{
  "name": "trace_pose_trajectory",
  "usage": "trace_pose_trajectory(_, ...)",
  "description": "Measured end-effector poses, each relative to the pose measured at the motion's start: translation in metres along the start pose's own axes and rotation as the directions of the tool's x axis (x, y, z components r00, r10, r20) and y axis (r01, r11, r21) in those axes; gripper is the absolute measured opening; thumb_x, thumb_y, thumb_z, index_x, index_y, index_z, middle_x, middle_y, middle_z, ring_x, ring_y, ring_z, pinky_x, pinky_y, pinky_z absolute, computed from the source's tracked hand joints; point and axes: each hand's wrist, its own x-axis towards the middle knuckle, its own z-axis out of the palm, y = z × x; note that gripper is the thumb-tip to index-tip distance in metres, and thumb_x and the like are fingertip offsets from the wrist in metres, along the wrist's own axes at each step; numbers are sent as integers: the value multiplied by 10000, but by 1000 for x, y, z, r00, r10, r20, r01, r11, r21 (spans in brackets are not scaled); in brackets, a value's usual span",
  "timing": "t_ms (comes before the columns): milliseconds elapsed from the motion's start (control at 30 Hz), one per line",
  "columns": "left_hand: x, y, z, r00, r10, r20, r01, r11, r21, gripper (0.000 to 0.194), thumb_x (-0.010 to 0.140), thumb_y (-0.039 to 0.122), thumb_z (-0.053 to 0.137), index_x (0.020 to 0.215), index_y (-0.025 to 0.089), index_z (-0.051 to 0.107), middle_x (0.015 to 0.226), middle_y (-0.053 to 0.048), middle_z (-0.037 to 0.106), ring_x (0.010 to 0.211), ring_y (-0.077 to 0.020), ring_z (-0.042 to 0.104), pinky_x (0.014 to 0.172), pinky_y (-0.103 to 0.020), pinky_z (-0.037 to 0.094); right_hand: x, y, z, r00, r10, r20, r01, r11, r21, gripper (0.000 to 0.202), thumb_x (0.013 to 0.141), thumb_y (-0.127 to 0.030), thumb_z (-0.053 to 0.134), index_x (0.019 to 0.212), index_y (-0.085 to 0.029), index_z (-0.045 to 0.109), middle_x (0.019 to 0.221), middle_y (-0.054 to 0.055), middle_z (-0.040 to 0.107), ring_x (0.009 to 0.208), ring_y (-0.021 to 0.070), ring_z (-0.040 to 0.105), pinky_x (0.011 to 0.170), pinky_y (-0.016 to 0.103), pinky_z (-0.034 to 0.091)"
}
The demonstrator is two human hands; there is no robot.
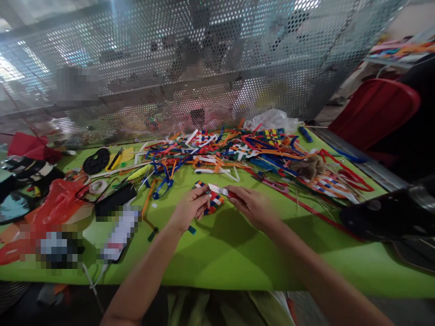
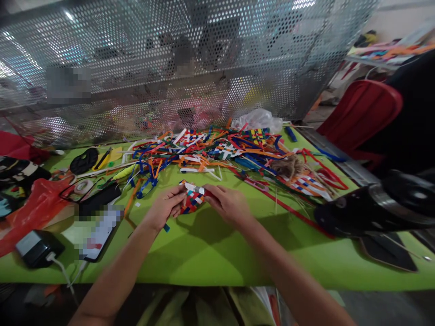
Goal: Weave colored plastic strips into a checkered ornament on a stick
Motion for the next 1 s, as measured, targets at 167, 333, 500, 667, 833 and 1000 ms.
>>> trace_pose_trajectory(167, 2, -2, -1, 1000, -7, 7, 7, 1000, -22, 406, 766, 344, 671, 1109, 130, 641, 604, 60, 518, 340, 0, 298, 358, -168, 240, 1, 4, -1, 1000, -2, 7, 3, 999, -40, 455, 994, -476, 310, 1223, -233, 619, 910, 80, 718, 693, 192, 618, 559, 278, 340)
trace_pose_trajectory(333, 3, -3, -1, 1000, -21, -1, 21, 999, -38, 449, 761, 336, 686, 1156, 134, 620, 600, 70, 500, 345, 3, 284, 361, -167, 219, 2, 6, 0, 1000, 18, 6, -18, 997, -76, 438, 998, -465, 311, 1197, -231, 624, 927, 75, 717, 683, 179, 607, 545, 272, 302)
trace_pose_trajectory(500, 5, -4, 0, 999, -32, -23, 31, 998, -57, 469, 731, 358, 713, 1128, 127, 617, 585, 74, 494, 340, 2, 266, 356, -171, 180, 3, 1, 1, 999, 34, 14, -32, 992, -118, 411, 996, -460, 329, 1181, -242, 624, 954, 68, 729, 692, 174, 619, 543, 271, 289)
trace_pose_trajectory(667, 0, 4, 1, 997, -58, -51, 55, 997, -59, 545, 696, 376, 741, 1165, 127, 618, 560, 86, 473, 327, 5, 239, 354, -175, 152, 3, 11, -3, 997, 76, 29, -70, 984, -166, 430, 992, -473, 317, 1176, -253, 638, 994, 61, 738, 704, 192, 640, 547, 281, 316)
trace_pose_trajectory(833, -8, 12, -2, 999, 8, -50, -11, 999, -51, 551, 708, 375, 735, 1201, 148, 639, 588, 75, 498, 329, 16, 242, 353, -173, 160, 1, 29, -12, 960, 245, -134, -264, 953, -149, 474, 981, -479, 320, 1216, -225, 644, 1100, 113, 720, 766, 242, 664, 608, 307, 404)
trace_pose_trajectory(1000, 1, 0, 2, 998, 24, -63, -26, 999, -19, 531, 699, 387, 725, 1149, 113, 654, 539, 74, 488, 323, -10, 307, 349, -181, 216, 4, 9, -4, 1000, 17, -2, -17, 1000, 15, 424, 982, -455, 354, 1238, -255, 625, 1029, 84, 731, 741, 202, 657, 615, 280, 400)
